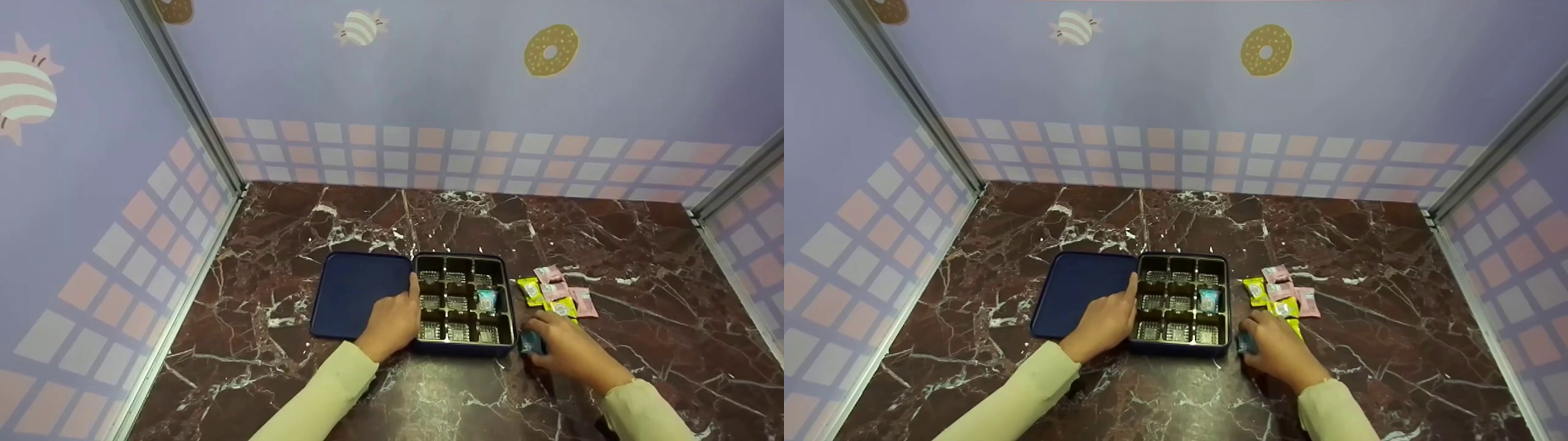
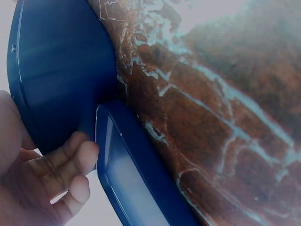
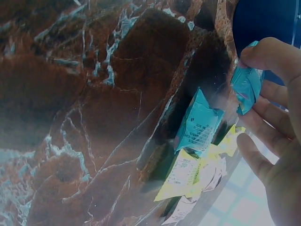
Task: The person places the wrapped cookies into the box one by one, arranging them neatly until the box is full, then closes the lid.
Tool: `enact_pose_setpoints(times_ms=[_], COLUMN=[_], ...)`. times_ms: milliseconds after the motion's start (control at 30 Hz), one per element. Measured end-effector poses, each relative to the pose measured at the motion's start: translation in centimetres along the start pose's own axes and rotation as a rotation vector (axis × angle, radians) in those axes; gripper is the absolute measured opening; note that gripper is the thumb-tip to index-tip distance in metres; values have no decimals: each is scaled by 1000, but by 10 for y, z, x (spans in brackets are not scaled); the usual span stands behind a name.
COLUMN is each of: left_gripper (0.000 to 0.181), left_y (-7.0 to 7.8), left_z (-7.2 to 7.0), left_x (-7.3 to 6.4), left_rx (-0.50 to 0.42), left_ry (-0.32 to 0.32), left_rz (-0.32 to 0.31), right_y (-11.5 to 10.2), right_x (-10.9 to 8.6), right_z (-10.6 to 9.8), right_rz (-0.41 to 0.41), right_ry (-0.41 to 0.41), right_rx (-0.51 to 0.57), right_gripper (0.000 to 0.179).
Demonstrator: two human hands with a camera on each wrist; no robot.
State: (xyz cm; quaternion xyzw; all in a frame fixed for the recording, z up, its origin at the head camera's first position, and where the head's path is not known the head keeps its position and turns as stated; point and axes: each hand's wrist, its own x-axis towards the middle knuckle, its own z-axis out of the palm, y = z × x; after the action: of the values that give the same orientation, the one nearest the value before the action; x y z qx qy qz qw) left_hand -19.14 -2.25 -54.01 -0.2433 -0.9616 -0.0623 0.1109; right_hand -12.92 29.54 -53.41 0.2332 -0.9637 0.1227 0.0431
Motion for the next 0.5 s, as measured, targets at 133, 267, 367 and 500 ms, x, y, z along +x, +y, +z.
enact_pose_setpoints(times_ms=[133,267,367,500], left_gripper=[60,59,60,59], left_y=[0,0,0,1], left_z=[0,-1,-1,0], left_x=[0,0,0,0], left_rx=[0,2,3,4], left_ry=[-3,0,-3,-1], left_rz=[2,0,-4,-5], right_y=[0,1,1,0], right_x=[0,1,2,2], right_z=[-1,-2,-3,-4], right_rz=[-21,-47,-43,-29], right_ry=[20,35,25,14], right_rx=[-14,-25,-21,-20], right_gripper=[44,45,47,49])
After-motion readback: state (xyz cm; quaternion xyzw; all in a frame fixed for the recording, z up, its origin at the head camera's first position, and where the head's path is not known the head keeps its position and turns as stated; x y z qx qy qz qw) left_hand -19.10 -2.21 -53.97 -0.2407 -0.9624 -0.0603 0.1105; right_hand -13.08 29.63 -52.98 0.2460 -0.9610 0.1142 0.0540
